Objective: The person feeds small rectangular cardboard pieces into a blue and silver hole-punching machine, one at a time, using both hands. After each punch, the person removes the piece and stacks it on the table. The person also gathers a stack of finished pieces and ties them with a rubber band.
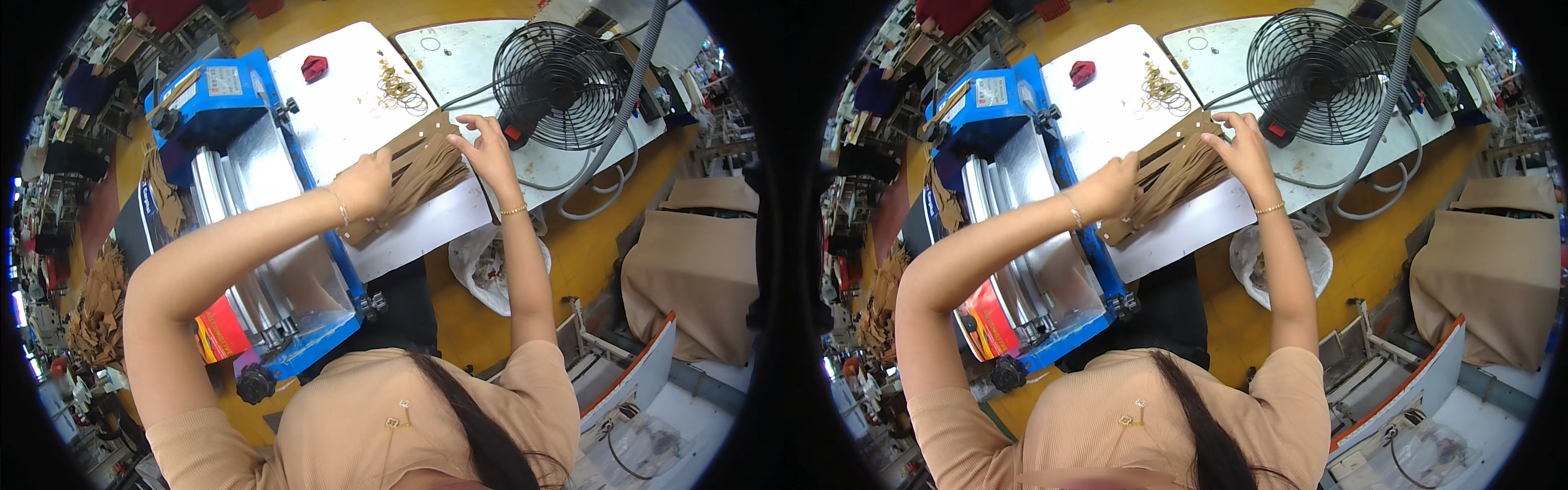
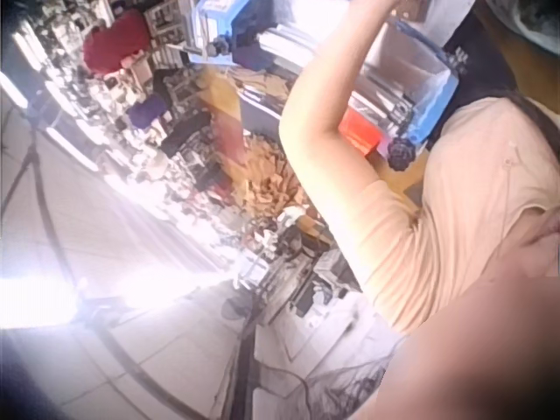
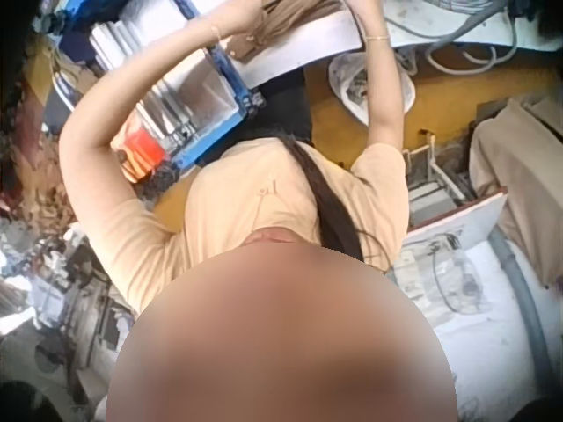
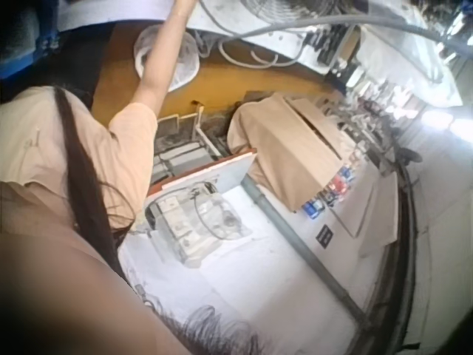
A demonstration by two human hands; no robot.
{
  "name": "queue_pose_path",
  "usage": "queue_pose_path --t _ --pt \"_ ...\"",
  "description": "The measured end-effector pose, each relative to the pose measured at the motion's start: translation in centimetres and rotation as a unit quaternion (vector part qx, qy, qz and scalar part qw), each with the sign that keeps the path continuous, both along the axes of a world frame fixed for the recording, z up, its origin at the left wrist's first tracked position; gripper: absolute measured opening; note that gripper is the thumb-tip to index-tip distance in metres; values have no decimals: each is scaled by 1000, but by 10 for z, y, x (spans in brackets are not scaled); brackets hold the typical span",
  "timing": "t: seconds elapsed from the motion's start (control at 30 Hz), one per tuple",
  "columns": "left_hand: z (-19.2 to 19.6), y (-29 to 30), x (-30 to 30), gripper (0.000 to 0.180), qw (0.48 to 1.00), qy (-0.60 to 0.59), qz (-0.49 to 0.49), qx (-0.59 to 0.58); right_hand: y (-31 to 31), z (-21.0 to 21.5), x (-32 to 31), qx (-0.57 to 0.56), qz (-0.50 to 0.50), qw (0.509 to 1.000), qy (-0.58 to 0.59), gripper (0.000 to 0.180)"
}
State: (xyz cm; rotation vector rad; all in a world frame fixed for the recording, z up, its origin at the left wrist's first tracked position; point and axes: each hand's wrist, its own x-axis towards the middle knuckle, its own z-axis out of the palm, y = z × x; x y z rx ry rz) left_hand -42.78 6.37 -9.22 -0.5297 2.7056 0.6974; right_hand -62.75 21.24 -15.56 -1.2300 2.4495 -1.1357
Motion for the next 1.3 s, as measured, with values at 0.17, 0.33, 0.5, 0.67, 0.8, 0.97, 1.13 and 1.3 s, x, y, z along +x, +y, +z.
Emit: queue_pose_path --t 0.17,0.33,0.5,0.67,0.8,0.97,1.13,1.3 --pt "68 -27 26 32 991 133 8 3 14 -11 60 -108 122 975 149 31" --pt "118 -35 88 35 983 102 103 113 44 -50 80 -229 -101 961 119 16" --pt "148 -32 137 32 949 190 161 195 87 -64 125 -110 -142 983 40 12" --pt "153 -27 165 30 925 235 204 218 78 -53 118 -94 -68 992 44 15" --pt "153 -21 183 31 926 255 206 190 62 -32 99 -94 40 988 117 18" --pt "154 -18 202 32 900 292 240 215 53 -24 105 -38 265 937 225 19" --pt "150 -13 218 33 893 307 248 216 51 -34 111 49 331 884 326 64" --pt "147 -10 228 33 893 289 265 222 51 -46 113 123 336 872 333 76"
